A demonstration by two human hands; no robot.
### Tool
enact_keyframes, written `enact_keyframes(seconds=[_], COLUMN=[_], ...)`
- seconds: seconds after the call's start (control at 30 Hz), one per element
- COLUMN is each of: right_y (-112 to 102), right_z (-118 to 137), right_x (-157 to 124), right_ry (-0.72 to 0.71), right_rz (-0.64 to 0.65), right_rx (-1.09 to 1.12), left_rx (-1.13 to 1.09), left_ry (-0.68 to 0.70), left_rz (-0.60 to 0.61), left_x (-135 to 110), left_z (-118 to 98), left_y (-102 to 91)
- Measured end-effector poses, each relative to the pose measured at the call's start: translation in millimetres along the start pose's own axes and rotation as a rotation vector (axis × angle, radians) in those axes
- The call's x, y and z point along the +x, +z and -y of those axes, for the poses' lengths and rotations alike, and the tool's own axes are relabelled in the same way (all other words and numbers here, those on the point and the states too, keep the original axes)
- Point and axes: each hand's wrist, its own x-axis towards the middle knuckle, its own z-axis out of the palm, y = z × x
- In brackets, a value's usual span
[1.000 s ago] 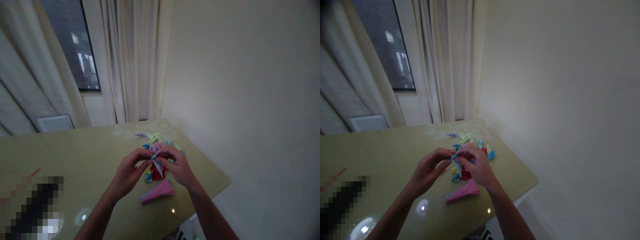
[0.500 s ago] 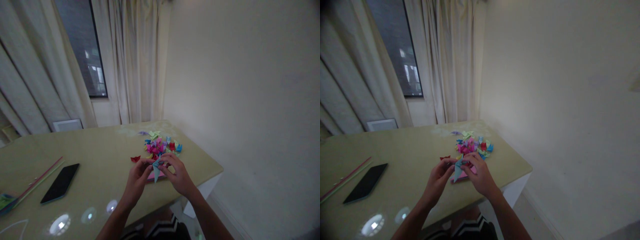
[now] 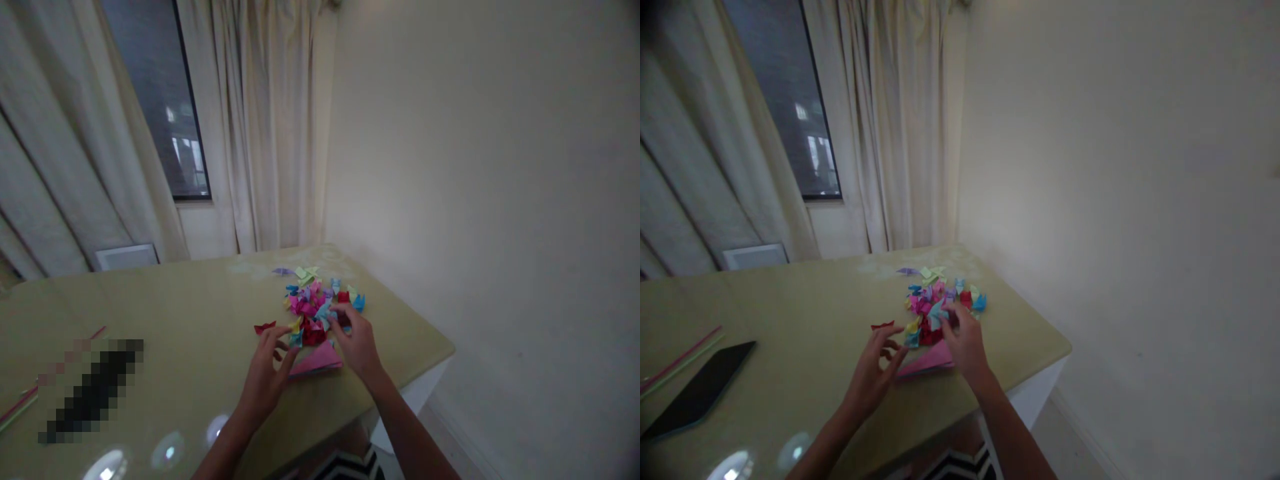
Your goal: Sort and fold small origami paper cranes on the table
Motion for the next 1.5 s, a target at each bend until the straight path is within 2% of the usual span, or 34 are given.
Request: enact_keyframes(seconds=[0.13,0.23,0.3,0.43,0.57,0.67,0.83,0.93,1.1,1.23,1.3,1.43,1.5], right_y=[0,9,17,29,30,30,33,37,37,35,36,36,35], right_z=[-40,-68,-83,-105,-109,-106,-106,-109,-110,-110,-110,-110,-108], right_x=[62,88,89,68,52,50,50,50,51,52,52,52,52], right_ry=[0.07,0.13,0.138,0.109,0.025,-0.005,-0.021,-0.056,-0.043,-0.023,-0.02,0.004,0.024], right_rz=[-0.072,-0.025,-0.024,-0.115,-0.167,-0.191,-0.24,-0.267,-0.316,-0.349,-0.34,-0.341,-0.362], right_rx=[-0.196,-0.265,-0.278,-0.259,-0.18,-0.151,-0.099,-0.069,-0.01,0.017,0.032,0.079,0.101], left_rx=[0.382,0.572,0.662,0.849,1.07,1.15,1.113,1.098,1.114,1.07,1.015,0.831,0.665], left_ry=[0.116,0.12,0.113,0.172,0.264,0.29,0.24,0.231,0.385,0.47,0.449,0.357,0.349], left_rz=[0.107,0.226,0.294,0.416,0.438,0.455,0.481,0.536,0.637,0.583,0.581,0.658,0.623], left_x=[-9,-14,-13,-7,-1,3,6,7,9,6,4,7,16], left_z=[29,36,37,37,33,32,37,37,37,43,44,41,39], left_y=[12.8,25.6,31.4,38.1,46.1,49.5,46.6,45.7,46.6,45.7,44.5,38.2,33.1])
